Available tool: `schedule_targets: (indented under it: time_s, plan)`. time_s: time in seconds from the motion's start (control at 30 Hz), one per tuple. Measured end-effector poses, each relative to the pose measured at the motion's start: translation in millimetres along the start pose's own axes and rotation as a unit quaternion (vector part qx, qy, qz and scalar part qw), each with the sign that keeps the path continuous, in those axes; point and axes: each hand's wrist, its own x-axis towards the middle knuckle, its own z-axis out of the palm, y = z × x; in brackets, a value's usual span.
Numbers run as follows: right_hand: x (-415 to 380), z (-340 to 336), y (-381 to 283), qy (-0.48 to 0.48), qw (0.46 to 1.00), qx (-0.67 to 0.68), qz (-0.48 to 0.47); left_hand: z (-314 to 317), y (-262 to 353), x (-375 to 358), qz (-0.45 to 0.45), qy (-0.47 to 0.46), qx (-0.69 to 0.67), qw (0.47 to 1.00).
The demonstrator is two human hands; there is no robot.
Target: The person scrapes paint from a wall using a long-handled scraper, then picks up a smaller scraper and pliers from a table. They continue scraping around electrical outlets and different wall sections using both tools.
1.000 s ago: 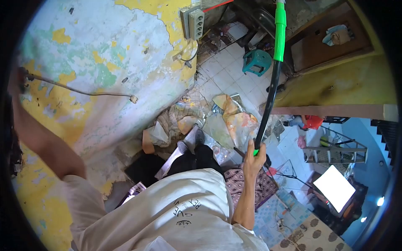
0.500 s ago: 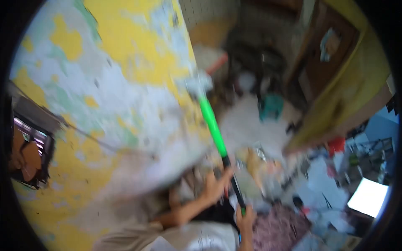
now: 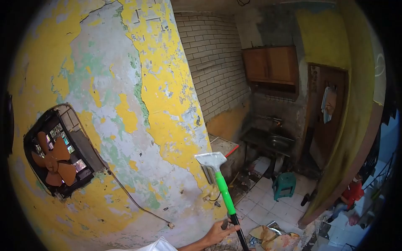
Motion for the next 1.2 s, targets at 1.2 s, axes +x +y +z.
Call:
schedule_targets:
  time_s: [1.2]
  plan:
    - [-79,17,187,0.336,0.853,0.073,0.393,-284,-309,113,-0.122,-0.049,0.872,0.471]
